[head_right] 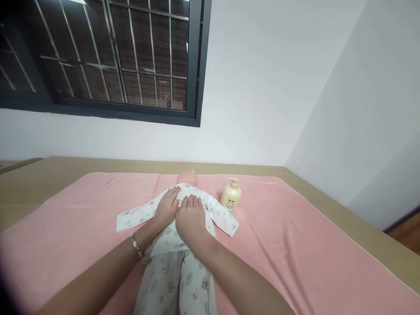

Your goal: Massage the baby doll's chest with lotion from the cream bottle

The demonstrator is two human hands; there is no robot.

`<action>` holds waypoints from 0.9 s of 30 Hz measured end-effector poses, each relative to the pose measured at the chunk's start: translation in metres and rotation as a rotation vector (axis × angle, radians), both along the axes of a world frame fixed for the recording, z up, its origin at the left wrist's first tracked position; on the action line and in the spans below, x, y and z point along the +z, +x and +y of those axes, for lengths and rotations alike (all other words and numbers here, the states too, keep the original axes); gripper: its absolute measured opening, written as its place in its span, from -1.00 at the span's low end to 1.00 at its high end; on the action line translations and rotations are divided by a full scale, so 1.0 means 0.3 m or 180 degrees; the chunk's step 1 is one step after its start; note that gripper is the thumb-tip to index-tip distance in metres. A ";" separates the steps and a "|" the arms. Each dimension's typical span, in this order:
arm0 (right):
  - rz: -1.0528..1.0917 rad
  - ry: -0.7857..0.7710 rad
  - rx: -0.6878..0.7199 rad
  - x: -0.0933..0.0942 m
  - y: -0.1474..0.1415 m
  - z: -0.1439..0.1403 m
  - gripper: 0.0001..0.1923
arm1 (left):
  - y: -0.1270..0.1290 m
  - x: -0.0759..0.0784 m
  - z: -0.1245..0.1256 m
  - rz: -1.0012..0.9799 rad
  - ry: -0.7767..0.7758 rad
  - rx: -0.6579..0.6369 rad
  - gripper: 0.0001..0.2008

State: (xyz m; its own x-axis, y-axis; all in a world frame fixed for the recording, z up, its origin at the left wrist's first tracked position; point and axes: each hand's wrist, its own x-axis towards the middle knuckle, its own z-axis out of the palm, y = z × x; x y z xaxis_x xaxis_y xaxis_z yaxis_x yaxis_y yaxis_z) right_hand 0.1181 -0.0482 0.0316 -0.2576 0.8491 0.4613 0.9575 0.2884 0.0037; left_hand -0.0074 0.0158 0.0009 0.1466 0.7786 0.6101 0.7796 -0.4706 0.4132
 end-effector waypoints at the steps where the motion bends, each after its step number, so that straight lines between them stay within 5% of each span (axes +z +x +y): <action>1: 0.0050 -0.0024 0.0070 -0.001 0.000 0.003 -0.51 | -0.001 0.001 -0.001 0.0007 -0.0019 -0.0004 -0.52; 10: 0.0931 -0.0547 0.0597 -0.012 0.094 0.169 -0.44 | 0.009 0.012 -0.010 -0.0166 -0.0049 0.0139 -0.56; 27: 0.0954 -0.0431 0.0591 -0.028 0.092 0.166 -0.44 | 0.009 0.012 -0.012 -0.0245 -0.0079 0.0094 -0.56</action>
State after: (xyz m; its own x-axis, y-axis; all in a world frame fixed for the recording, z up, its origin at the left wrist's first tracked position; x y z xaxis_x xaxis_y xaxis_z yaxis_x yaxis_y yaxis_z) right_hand 0.1459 0.0015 0.0232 -0.2833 0.8591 0.4262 0.8417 0.4358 -0.3189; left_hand -0.0049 0.0122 0.0044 0.0768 0.7970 0.5991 0.7585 -0.4367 0.4837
